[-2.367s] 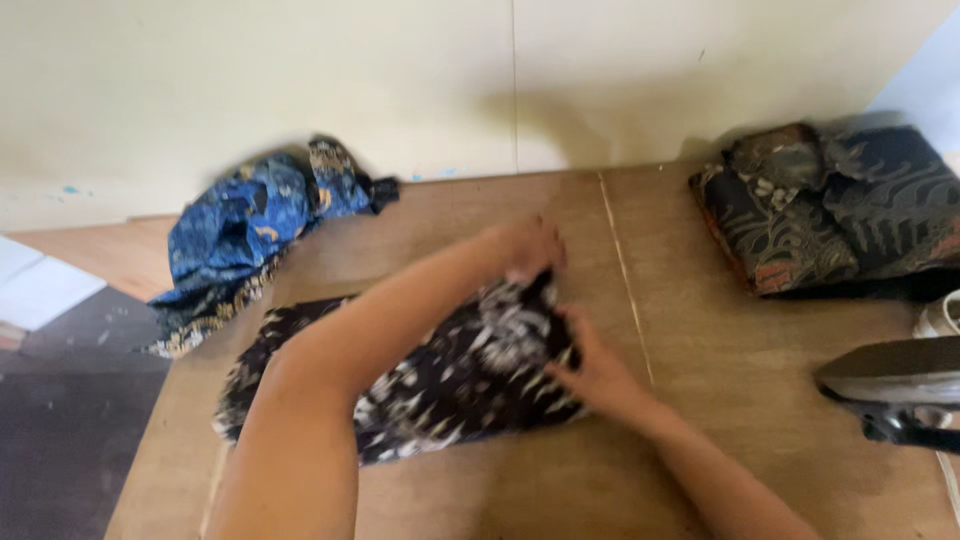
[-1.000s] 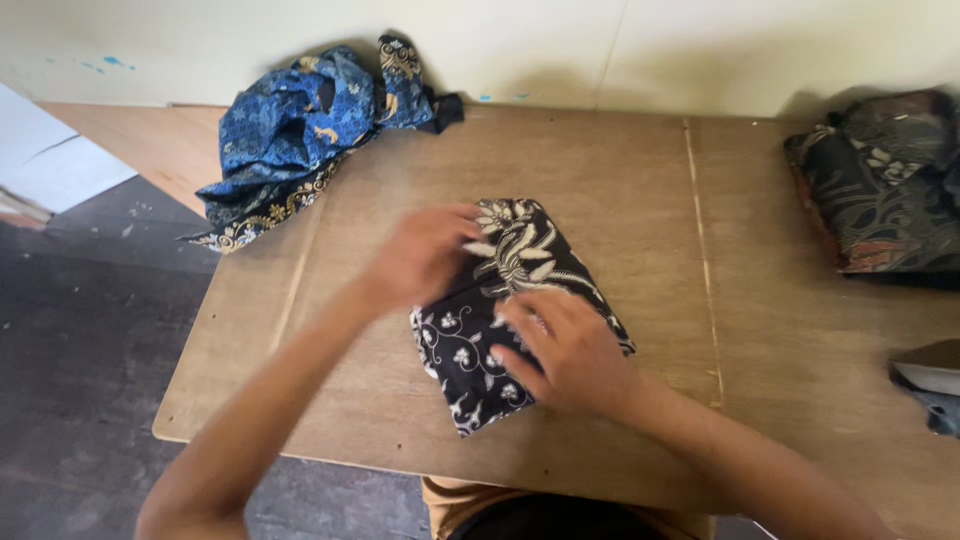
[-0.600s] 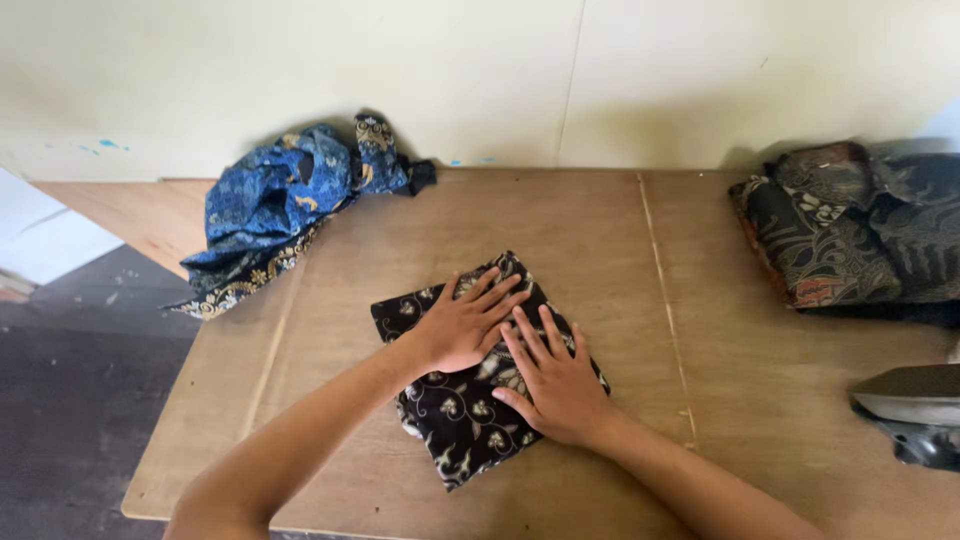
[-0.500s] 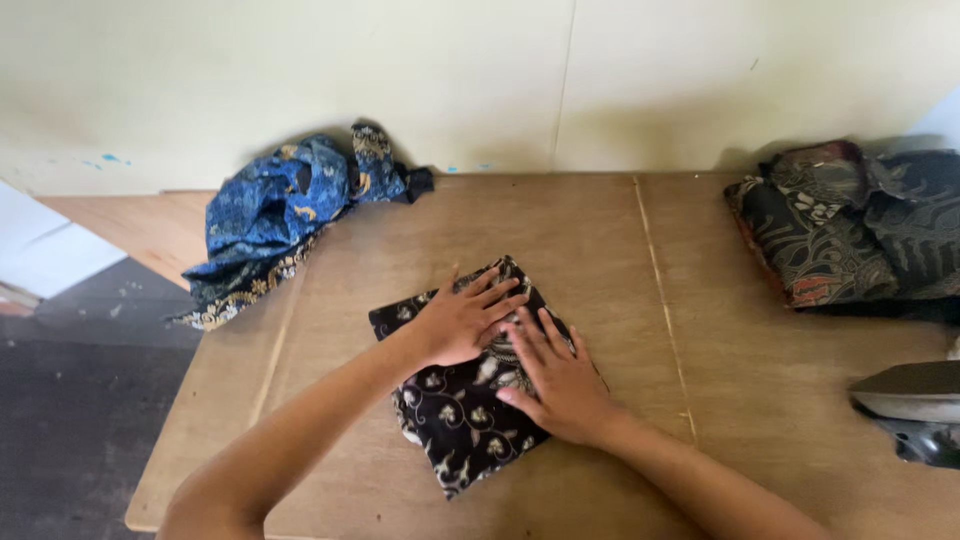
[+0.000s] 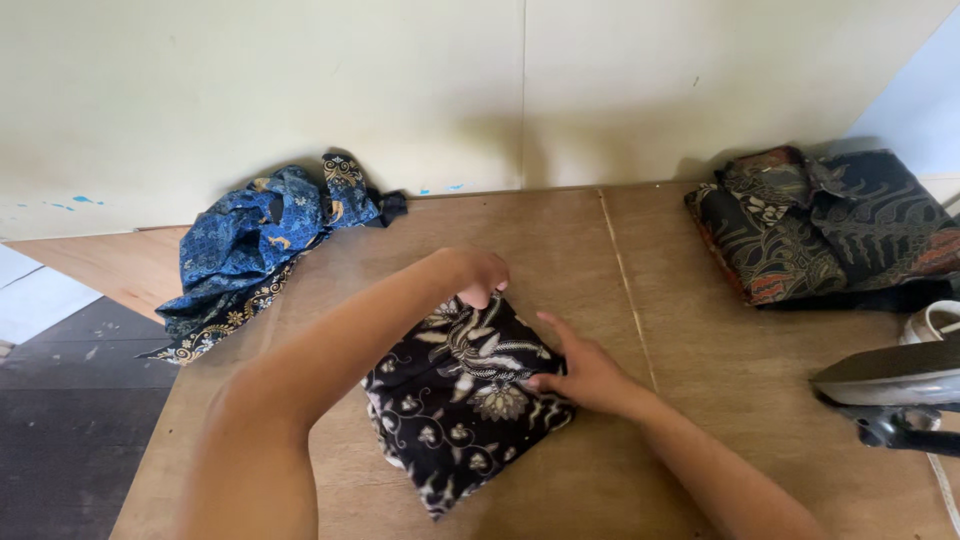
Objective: The person folds a black patterned shirt on a wooden table, then irons a blue patterned shirt using a handheld iron. The folded black shirt is placed aside, and the blue shirt is smoothed with the iron.
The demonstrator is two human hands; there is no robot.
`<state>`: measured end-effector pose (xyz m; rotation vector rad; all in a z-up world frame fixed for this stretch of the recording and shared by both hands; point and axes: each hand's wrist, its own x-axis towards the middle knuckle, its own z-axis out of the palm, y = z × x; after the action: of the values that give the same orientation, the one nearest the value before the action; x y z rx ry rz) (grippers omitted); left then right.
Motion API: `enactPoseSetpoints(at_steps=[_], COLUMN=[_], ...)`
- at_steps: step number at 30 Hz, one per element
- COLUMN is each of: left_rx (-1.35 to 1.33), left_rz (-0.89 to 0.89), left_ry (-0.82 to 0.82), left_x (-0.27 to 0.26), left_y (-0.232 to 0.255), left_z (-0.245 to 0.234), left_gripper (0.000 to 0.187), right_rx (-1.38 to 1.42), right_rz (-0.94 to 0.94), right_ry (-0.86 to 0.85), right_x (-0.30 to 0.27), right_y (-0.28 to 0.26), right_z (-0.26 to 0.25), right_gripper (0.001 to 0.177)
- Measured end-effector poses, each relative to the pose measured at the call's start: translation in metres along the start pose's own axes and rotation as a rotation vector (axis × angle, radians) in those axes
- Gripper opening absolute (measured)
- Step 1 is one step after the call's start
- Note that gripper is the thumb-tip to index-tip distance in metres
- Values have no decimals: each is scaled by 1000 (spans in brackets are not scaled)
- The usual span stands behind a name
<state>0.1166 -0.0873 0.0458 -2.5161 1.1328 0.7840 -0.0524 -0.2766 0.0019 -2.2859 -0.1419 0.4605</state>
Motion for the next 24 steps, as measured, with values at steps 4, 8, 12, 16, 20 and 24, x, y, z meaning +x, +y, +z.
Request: enactPoseSetpoints(at_steps=[4, 8, 12, 16, 20, 24], left_rx=[-122, -311, -468, -290, 103, 156], left_rz=[-51, -73, 78, 98, 171, 193], left_ry=[34, 207, 624, 985, 1174, 1016], left_x=[-16, -57, -107, -136, -128, -112], left_y=[-15, -34, -35, -23, 1, 54], left_z=[-16, -40, -68, -67, -16, 79], left_gripper=[59, 58, 47, 33, 35, 44], right_rx=[68, -111, -101, -399, -763, -997], right_rz=[-138, -241, -509, -572, -717, -769], right_ry=[68, 213, 437, 601, 653, 482], right_x=[18, 44, 40, 13, -4, -35], right_y=[17, 12, -13, -31, -16, 39], right_z=[-22, -77, -151, -179, -156, -83], right_gripper=[94, 65, 35, 18, 28, 38])
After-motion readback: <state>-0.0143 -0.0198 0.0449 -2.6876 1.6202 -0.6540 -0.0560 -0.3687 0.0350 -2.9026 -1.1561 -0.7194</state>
